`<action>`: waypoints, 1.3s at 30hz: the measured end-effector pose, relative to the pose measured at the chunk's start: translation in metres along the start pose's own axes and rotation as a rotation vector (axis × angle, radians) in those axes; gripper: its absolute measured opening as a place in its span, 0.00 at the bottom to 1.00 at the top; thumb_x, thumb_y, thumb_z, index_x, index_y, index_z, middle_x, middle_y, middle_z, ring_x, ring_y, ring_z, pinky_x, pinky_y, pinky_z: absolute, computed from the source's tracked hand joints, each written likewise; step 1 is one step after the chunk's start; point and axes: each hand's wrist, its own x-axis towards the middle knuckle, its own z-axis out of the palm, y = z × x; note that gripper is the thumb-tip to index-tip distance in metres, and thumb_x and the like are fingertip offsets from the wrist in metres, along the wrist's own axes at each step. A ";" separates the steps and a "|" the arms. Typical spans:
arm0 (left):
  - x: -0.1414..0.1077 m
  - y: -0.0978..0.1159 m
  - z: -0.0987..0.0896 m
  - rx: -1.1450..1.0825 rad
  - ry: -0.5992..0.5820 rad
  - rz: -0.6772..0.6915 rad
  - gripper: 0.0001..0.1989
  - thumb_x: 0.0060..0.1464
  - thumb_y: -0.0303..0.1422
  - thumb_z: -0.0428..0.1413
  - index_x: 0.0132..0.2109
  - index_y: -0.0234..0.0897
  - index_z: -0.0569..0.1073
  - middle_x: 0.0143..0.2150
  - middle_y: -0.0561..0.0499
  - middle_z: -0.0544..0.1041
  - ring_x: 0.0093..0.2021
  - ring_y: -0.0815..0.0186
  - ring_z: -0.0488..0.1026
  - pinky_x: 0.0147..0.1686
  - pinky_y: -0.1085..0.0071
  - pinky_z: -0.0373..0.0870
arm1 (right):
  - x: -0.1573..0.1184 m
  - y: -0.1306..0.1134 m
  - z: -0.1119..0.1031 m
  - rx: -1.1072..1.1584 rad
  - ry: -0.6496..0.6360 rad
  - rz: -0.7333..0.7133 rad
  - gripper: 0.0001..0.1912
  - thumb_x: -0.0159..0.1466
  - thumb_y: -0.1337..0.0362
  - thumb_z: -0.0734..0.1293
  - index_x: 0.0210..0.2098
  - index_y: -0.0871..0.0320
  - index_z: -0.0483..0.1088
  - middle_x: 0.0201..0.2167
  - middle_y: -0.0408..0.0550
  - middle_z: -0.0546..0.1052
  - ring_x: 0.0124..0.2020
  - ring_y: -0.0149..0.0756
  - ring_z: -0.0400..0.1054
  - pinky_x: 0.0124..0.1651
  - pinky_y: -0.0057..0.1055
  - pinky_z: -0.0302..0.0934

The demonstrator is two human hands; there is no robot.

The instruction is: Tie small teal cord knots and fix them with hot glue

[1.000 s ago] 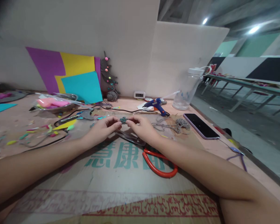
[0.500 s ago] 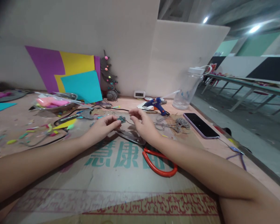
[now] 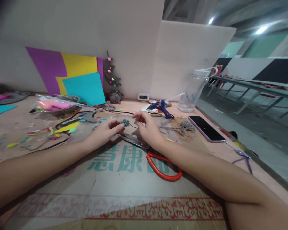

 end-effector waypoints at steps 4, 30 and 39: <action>0.000 0.001 0.000 -0.001 -0.003 -0.008 0.13 0.58 0.43 0.53 0.35 0.36 0.70 0.33 0.51 0.77 0.34 0.63 0.73 0.36 0.68 0.67 | -0.001 0.001 0.002 0.085 -0.020 0.023 0.10 0.60 0.72 0.60 0.40 0.57 0.67 0.35 0.43 0.70 0.35 0.32 0.69 0.42 0.33 0.63; -0.002 0.007 0.002 -0.203 0.038 -0.002 0.10 0.52 0.36 0.58 0.37 0.35 0.68 0.34 0.50 0.75 0.35 0.65 0.74 0.37 0.68 0.71 | -0.004 -0.023 0.000 -0.110 -0.142 0.176 0.08 0.62 0.61 0.65 0.29 0.58 0.70 0.23 0.41 0.75 0.25 0.31 0.68 0.30 0.27 0.61; -0.001 0.007 0.001 -0.191 0.036 0.014 0.11 0.54 0.39 0.57 0.36 0.35 0.68 0.34 0.50 0.76 0.35 0.65 0.74 0.37 0.68 0.70 | -0.002 -0.016 -0.001 -0.138 -0.067 0.120 0.09 0.65 0.59 0.62 0.34 0.58 0.69 0.30 0.44 0.75 0.33 0.33 0.69 0.36 0.29 0.62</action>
